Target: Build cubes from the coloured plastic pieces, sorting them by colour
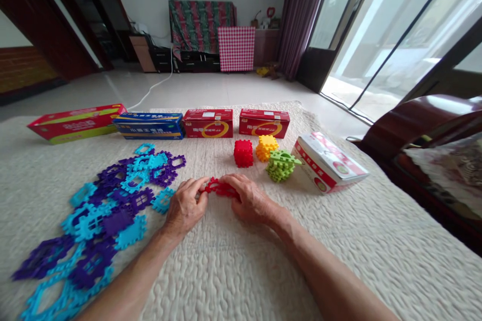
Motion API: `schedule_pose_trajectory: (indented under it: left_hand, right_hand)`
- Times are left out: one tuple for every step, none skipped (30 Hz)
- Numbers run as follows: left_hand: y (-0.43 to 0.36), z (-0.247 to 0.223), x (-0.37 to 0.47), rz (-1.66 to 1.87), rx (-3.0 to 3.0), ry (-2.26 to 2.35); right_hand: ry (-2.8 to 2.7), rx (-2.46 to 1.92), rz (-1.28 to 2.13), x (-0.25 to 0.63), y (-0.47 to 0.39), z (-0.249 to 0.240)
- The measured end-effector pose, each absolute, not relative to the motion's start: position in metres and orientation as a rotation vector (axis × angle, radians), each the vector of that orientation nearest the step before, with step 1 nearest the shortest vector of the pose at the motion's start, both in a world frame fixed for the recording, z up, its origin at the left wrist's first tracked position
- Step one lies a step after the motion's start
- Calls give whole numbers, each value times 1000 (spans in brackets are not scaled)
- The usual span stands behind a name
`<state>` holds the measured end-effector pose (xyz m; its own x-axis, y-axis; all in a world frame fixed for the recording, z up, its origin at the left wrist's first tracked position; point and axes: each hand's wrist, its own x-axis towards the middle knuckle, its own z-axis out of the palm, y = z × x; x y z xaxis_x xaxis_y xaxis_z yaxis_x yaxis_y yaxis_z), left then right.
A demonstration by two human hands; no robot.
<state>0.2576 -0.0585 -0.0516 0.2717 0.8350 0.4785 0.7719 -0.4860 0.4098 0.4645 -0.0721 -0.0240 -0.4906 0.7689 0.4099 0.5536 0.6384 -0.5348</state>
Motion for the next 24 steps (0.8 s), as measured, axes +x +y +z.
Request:
schedule_pose_trajectory:
  left_hand:
    - [-59, -52, 258, 1012, 2427, 1540]
    - [-59, -52, 258, 1015, 2426, 1541]
    - [-59, -52, 258, 1018, 2425, 1542]
    - [-58, -52, 258, 1021, 2424, 1541]
    - [-58, -52, 258, 1023, 2423, 1538]
    - [-58, -51, 258, 1025, 2422, 1534]
    - [-58, -51, 258, 1025, 2421, 1530]
    - [-58, -51, 258, 1024, 2417, 1527]
    - [-58, -51, 258, 1021, 2413, 1522]
    - [-58, -51, 258, 1019, 2406, 1515]
    - [-57, -51, 258, 1020, 2399, 1507]
    - [-57, -52, 258, 1028, 2388, 1497]
    - [-57, -52, 258, 1046, 2373, 1485]
    - [-56, -53, 258, 1073, 2351, 1475]
    - [-56, -54, 257, 1106, 2325, 1472]
    - [-55, -54, 257, 1138, 2298, 1472]
    - [-55, -55, 257, 1165, 2277, 1471]
    - [-55, -55, 258, 1186, 2263, 1470]
    - [-54, -55, 258, 1202, 2255, 1472]
    - [-54, -55, 258, 1216, 2253, 1476]
    - [-54, -56, 258, 1228, 2253, 1481]
    - [-54, -56, 258, 1238, 2254, 1492]
    - [-54, -56, 258, 1245, 2255, 1507]
    - [-54, -56, 259, 1247, 2258, 1522]
  right_hand:
    - [-2224, -1014, 439, 464, -73, -23]
    - [-2217, -1016, 432, 462, -74, -22]
    - [-2210, -1036, 421, 461, -74, -21]
    - [-2204, -1075, 407, 460, -75, -20]
    - [-2205, -1121, 392, 460, -75, -20]
    - [-2209, -1166, 374, 459, -75, -20]
    - [-2215, -1200, 356, 459, -74, -21]
    - [-2221, -1215, 343, 460, -73, -21]
    - [-2224, -1212, 336, 461, -73, -21]
    - [-2223, -1190, 332, 462, -71, -21]
    - [-2218, -1159, 326, 463, -70, -21]
    - [-2215, -1125, 316, 463, -68, -20]
    - [-2221, -1087, 303, 462, -66, -19]
    - [-2234, -1051, 291, 461, -64, -18]
    - [-2251, -1018, 278, 458, -61, -17]
    - [-2266, -993, 267, 454, -57, -16]
    - [-2279, -973, 259, 449, -54, -16]
    - [-2285, -956, 259, 444, -51, -17]
    - [-2288, -943, 266, 439, -48, -19]
    - [-2292, -936, 280, 434, -45, -20]
    - [-2296, -937, 296, 431, -43, -22]
    - [-2301, -947, 311, 428, -42, -25]
    - [-2301, -965, 321, 427, -42, -27]
    - [-2297, -988, 323, 426, -42, -28]
